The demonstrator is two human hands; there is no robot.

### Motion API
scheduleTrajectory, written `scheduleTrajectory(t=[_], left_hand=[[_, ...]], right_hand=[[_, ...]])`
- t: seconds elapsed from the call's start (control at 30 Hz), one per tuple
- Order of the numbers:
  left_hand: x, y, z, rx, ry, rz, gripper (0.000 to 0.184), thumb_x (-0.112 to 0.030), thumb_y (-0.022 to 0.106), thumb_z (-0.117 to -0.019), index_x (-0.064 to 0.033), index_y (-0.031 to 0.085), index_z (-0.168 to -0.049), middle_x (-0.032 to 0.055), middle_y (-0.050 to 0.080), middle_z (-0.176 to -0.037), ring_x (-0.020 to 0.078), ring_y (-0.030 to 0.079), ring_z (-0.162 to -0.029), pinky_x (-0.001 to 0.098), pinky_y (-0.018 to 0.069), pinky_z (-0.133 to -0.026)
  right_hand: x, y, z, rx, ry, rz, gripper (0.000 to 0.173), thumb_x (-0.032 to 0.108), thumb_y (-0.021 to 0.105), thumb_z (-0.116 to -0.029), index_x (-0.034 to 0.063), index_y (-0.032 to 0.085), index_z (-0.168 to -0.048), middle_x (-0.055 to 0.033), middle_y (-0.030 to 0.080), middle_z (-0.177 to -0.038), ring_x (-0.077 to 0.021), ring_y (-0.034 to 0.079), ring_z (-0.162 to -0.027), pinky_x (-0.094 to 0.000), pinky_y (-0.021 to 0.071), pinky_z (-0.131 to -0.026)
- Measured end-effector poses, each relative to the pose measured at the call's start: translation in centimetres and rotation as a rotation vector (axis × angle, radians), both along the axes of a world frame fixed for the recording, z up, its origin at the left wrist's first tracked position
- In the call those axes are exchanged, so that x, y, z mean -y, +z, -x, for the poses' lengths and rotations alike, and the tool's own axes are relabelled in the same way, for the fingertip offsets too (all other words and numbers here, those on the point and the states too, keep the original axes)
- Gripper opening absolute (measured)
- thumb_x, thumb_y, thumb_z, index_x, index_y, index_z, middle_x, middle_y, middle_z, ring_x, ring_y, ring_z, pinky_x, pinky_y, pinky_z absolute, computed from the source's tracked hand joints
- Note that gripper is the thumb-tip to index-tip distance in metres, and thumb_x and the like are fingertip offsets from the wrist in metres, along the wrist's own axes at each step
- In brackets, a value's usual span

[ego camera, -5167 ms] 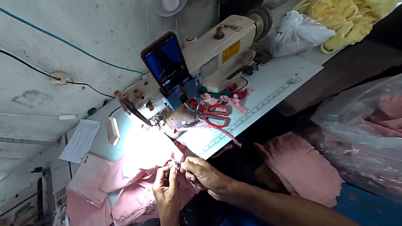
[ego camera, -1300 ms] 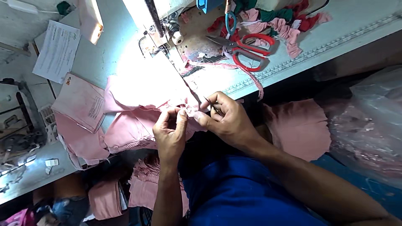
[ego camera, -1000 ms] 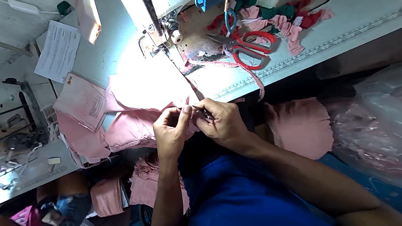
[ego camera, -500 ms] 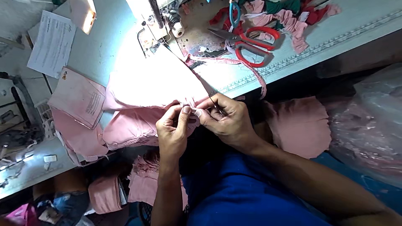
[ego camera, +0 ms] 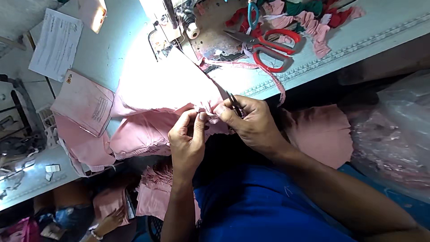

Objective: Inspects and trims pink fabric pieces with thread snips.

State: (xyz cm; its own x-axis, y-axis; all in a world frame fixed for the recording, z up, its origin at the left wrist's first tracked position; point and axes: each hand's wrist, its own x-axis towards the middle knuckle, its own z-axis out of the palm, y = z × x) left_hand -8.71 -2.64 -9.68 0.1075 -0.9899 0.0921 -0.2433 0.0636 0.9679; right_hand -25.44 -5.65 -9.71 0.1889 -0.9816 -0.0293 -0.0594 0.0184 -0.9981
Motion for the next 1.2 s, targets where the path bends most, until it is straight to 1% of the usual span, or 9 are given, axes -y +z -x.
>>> scheduleTrajectory(t=[0.1,0.17,0.47,0.67,0.77,0.9,1.0,1.1,1.2], left_hand=[[0.0,-0.1,0.1,0.007,-0.007,-0.006,0.012,-0.009,0.059,-0.1036,-0.0032,0.068,-0.108,0.0002,0.069,-0.086,0.0072,0.068,-0.071,0.0237,0.0603,-0.064],[0.0,-0.1,0.1,-0.018,-0.009,-0.025,0.012,-0.009,0.060,-0.1029,-0.0036,0.069,-0.106,-0.0003,0.069,-0.084,0.0064,0.066,-0.069,0.0227,0.0589,-0.062],[0.0,0.2,0.3,-0.055,0.011,-0.051,0.009,-0.006,0.064,-0.0996,-0.0039,0.072,-0.104,-0.0002,0.070,-0.081,0.0058,0.065,-0.064,0.0217,0.0565,-0.057],[-0.1,-0.3,0.5,0.043,0.013,-0.021,0.009,-0.008,0.061,-0.1016,-0.0040,0.069,-0.103,-0.0006,0.069,-0.084,0.0052,0.066,-0.069,0.0215,0.0578,-0.061],[-0.1,-0.5,0.5,0.069,0.019,-0.024,0.010,-0.008,0.061,-0.1023,-0.0044,0.069,-0.105,-0.0008,0.070,-0.085,0.0050,0.066,-0.069,0.0212,0.0579,-0.060],[-0.2,-0.9,0.4,0.078,-0.003,-0.015,0.011,-0.008,0.059,-0.1028,-0.0035,0.068,-0.106,0.0008,0.070,-0.087,0.0074,0.069,-0.073,0.0243,0.0606,-0.064],[-0.2,-0.9,0.4,0.069,-0.016,-0.015,0.012,-0.010,0.058,-0.1037,-0.0033,0.068,-0.106,0.0013,0.070,-0.086,0.0089,0.069,-0.073,0.0259,0.0612,-0.065],[-0.2,-0.9,0.3,0.022,-0.039,-0.015,0.012,-0.010,0.058,-0.1040,-0.0028,0.067,-0.106,0.0022,0.069,-0.085,0.0110,0.069,-0.072,0.0282,0.0625,-0.066],[-0.2,-0.8,0.2,-0.038,-0.058,-0.027,0.012,-0.010,0.057,-0.1042,-0.0024,0.067,-0.106,0.0029,0.069,-0.086,0.0115,0.069,-0.073,0.0284,0.0624,-0.067]], right_hand=[[0.0,0.1,-0.1,-0.143,-0.038,0.109,0.010,0.017,0.073,-0.0926,0.0100,0.072,-0.099,0.0070,0.054,-0.065,0.0016,0.040,-0.047,-0.0139,0.0329,-0.041],[-0.2,0.1,-0.1,-0.266,-0.057,0.179,0.014,0.022,0.075,-0.0906,0.0113,0.073,-0.099,0.0078,0.056,-0.068,0.0027,0.041,-0.052,-0.0147,0.0329,-0.046],[-1.0,0.1,-0.4,-0.518,-0.082,0.402,0.023,0.024,0.072,-0.0915,0.0081,0.076,-0.108,-0.0013,0.073,-0.087,-0.0065,0.064,-0.071,-0.0253,0.0500,-0.059],[-0.8,-0.1,-0.7,-0.557,-0.123,0.402,0.015,0.022,0.072,-0.0881,0.0089,0.073,-0.097,0.0014,0.063,-0.070,-0.0066,0.054,-0.058,-0.0254,0.0392,-0.049],[-0.6,-0.2,-0.8,-0.569,-0.105,0.404,0.016,0.023,0.071,-0.0896,0.0089,0.072,-0.096,0.0017,0.061,-0.068,-0.0069,0.053,-0.056,-0.0260,0.0381,-0.048],[0.1,0.2,-0.3,-0.377,-0.029,0.145,0.007,0.021,0.069,-0.0920,0.0139,0.070,-0.093,0.0077,0.056,-0.064,0.0003,0.046,-0.050,-0.0185,0.0367,-0.044],[0.7,0.3,0.2,-0.109,0.027,-0.062,0.004,0.012,0.068,-0.0938,0.0104,0.070,-0.090,0.0034,0.053,-0.058,-0.0046,0.043,-0.043,-0.0190,0.0349,-0.037],[0.7,0.3,0.3,-0.031,0.058,-0.126,0.007,0.010,0.066,-0.0959,0.0091,0.068,-0.089,0.0020,0.052,-0.059,-0.0050,0.044,-0.044,-0.0181,0.0349,-0.038],[0.9,0.0,0.2,0.190,0.080,-0.328,0.008,0.006,0.063,-0.0969,0.0055,0.067,-0.090,-0.0016,0.055,-0.062,-0.0051,0.045,-0.045,-0.0175,0.0377,-0.040]])
